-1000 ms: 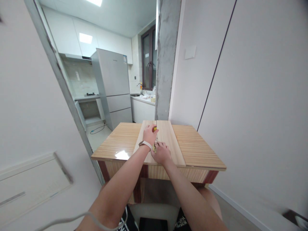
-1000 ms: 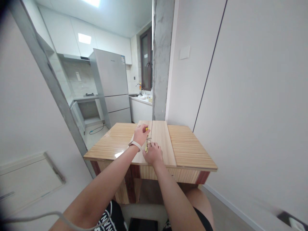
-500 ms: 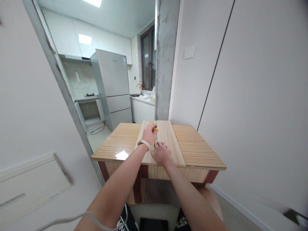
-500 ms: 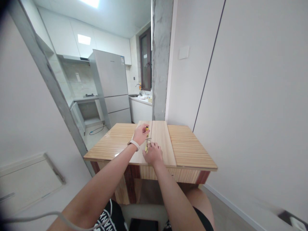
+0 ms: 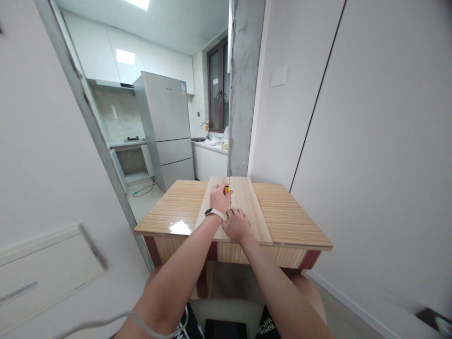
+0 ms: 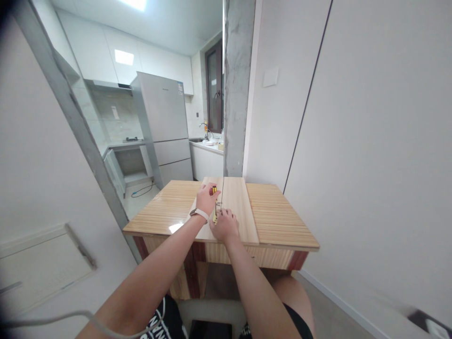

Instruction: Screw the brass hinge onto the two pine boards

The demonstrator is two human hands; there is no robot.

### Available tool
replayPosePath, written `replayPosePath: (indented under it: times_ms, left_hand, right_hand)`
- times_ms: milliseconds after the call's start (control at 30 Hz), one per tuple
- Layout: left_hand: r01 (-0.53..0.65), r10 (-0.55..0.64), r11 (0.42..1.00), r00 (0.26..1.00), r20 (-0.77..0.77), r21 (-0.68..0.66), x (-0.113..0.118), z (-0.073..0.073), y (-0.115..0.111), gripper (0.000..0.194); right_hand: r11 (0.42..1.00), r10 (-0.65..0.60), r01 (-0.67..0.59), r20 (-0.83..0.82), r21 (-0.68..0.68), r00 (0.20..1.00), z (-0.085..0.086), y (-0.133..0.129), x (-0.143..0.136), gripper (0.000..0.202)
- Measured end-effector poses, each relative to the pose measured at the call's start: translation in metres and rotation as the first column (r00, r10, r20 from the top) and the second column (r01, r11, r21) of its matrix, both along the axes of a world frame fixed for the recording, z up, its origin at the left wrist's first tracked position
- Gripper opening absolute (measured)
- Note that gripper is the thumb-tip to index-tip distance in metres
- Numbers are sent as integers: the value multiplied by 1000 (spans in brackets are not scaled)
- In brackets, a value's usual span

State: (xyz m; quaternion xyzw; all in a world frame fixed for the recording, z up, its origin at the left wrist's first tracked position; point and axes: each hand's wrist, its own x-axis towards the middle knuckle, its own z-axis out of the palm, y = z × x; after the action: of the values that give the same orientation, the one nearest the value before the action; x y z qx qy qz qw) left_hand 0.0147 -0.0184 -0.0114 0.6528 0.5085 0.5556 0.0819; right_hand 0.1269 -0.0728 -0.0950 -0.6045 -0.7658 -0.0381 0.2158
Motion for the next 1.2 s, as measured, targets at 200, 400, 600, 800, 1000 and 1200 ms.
replayPosePath:
  times_ms: [200,400,600,800,1000,1200]
  left_hand:
    - [-49,49,999,999,19,7,2,-1,-1,22]
    - [-40,41,999,998,-37,29,4,1,-3,16]
    - [63,-64,998,998,23,7,-1,0,5,17]
    - [204,-203,979,977,60,-15,-14,-4,10,28]
    - [171,-174,982,984,26,85,-6,-6,3,22]
    - [137,-141,989,988,65,52,-2,-2,2,19]
  right_hand:
    - [1000,10,-10,-1,-12,1000,1,0,0,47]
    - [1000,8,-8,0,-21,1000,2,-1,0,49]
    - [1000,-2,2,-6,-12,1000,-1,0,0,54]
    - [1000,-5,5,-5,-17,1000,-1,1,1,55]
    - [1000,0,0,-2,9,1000,0,0,1,52]
    - [1000,-7,7,13,21,1000,0,0,0,53]
